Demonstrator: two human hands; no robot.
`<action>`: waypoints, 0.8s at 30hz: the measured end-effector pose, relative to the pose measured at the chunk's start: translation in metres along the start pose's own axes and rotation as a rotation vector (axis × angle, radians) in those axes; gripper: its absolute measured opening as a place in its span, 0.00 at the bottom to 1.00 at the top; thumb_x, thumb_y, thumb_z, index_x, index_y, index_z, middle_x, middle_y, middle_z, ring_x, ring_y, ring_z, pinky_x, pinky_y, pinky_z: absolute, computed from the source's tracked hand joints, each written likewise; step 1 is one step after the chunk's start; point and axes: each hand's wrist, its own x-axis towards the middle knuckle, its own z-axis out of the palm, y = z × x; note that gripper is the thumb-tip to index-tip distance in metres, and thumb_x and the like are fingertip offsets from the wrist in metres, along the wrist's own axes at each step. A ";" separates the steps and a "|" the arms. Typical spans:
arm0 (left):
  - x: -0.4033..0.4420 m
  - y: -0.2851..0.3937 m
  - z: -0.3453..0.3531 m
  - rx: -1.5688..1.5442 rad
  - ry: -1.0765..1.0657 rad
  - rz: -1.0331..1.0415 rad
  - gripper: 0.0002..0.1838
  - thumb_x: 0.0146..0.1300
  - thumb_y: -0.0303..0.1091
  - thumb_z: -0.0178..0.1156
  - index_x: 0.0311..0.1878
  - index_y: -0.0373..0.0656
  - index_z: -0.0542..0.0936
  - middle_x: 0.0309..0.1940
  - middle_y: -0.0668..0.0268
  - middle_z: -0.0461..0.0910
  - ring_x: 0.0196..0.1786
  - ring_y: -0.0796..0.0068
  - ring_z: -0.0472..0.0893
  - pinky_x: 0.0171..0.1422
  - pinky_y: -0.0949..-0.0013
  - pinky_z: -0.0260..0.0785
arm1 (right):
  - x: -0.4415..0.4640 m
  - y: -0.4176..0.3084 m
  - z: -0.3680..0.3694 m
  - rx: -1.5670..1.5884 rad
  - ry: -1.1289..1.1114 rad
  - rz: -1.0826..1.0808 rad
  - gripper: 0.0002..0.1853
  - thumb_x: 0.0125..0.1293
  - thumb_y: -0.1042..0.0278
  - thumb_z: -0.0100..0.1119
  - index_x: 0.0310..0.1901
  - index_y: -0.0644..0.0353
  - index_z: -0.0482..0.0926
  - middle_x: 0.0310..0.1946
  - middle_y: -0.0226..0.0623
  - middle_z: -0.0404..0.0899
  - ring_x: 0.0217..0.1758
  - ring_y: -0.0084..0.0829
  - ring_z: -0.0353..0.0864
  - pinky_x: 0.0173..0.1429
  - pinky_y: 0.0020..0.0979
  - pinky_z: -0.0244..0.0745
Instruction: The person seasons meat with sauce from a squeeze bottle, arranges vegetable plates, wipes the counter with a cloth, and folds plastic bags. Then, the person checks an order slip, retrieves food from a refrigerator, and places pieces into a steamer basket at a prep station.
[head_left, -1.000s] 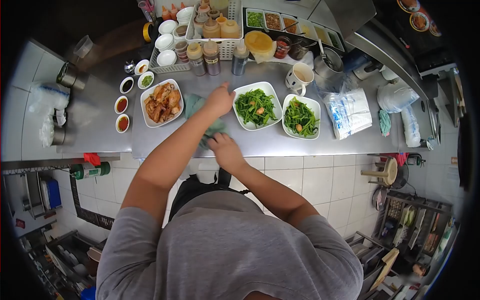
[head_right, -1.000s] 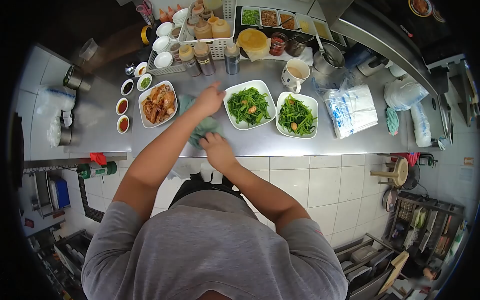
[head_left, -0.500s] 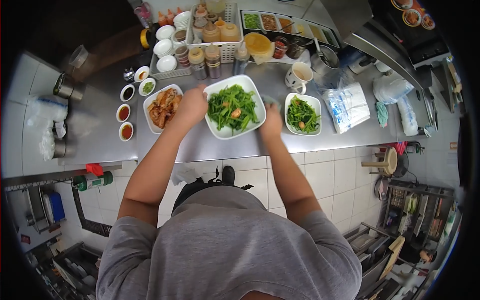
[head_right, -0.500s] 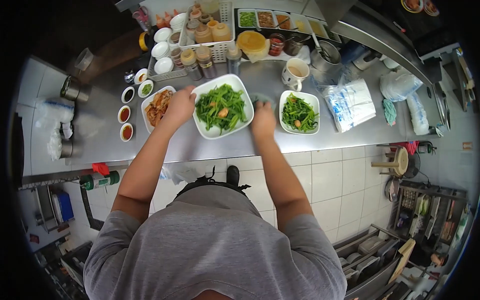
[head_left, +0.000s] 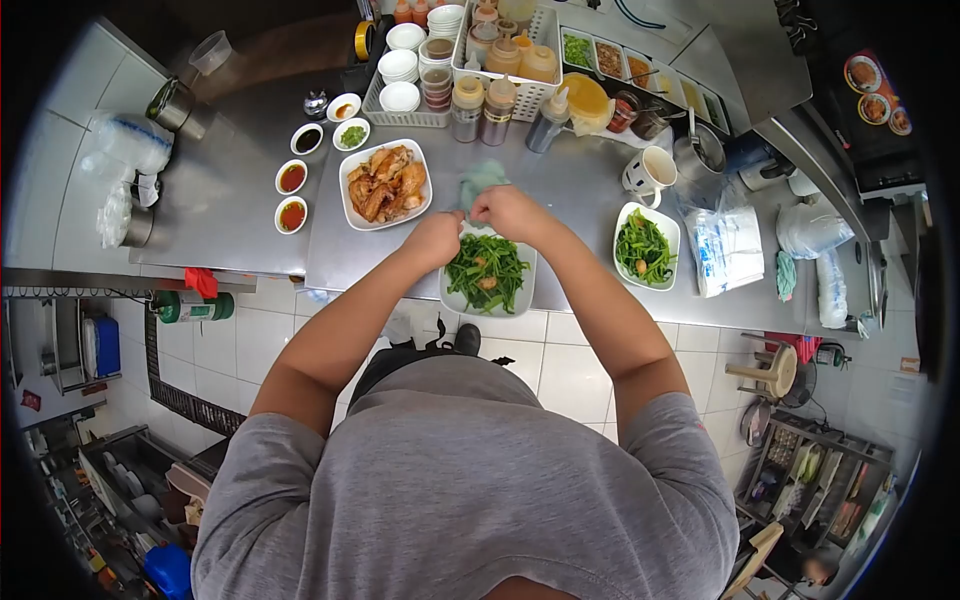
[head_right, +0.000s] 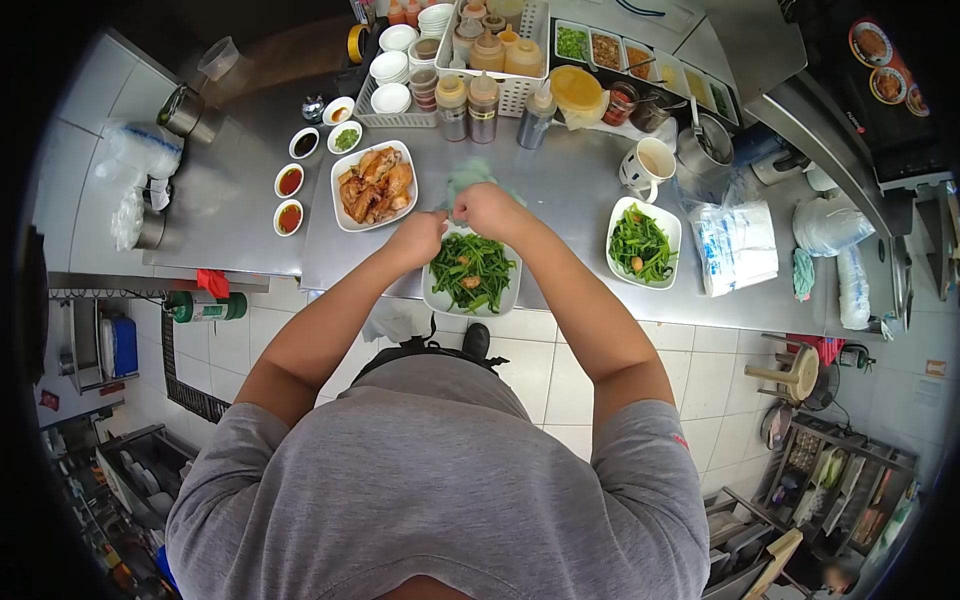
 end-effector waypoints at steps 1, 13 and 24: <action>0.001 0.001 0.000 0.017 0.000 0.005 0.11 0.63 0.29 0.52 0.45 0.34 0.76 0.33 0.43 0.79 0.40 0.42 0.79 0.47 0.49 0.69 | 0.004 0.002 0.001 0.001 -0.002 0.004 0.04 0.50 0.77 0.59 0.29 0.60 0.82 0.27 0.43 0.81 0.34 0.45 0.80 0.40 0.39 0.74; -0.002 -0.008 0.012 0.020 0.083 0.082 0.13 0.57 0.23 0.51 0.45 0.36 0.77 0.34 0.45 0.80 0.39 0.46 0.80 0.46 0.51 0.70 | 0.028 0.007 0.004 -0.336 -0.385 0.122 0.14 0.40 0.72 0.69 0.31 0.60 0.77 0.28 0.41 0.79 0.35 0.43 0.79 0.40 0.39 0.74; -0.025 -0.007 0.012 -0.056 0.128 -0.054 0.12 0.58 0.23 0.50 0.45 0.36 0.76 0.34 0.44 0.80 0.40 0.45 0.79 0.46 0.51 0.70 | -0.058 0.044 -0.041 -0.649 -0.342 0.347 0.14 0.45 0.70 0.62 0.37 0.60 0.78 0.30 0.46 0.79 0.38 0.46 0.79 0.44 0.39 0.74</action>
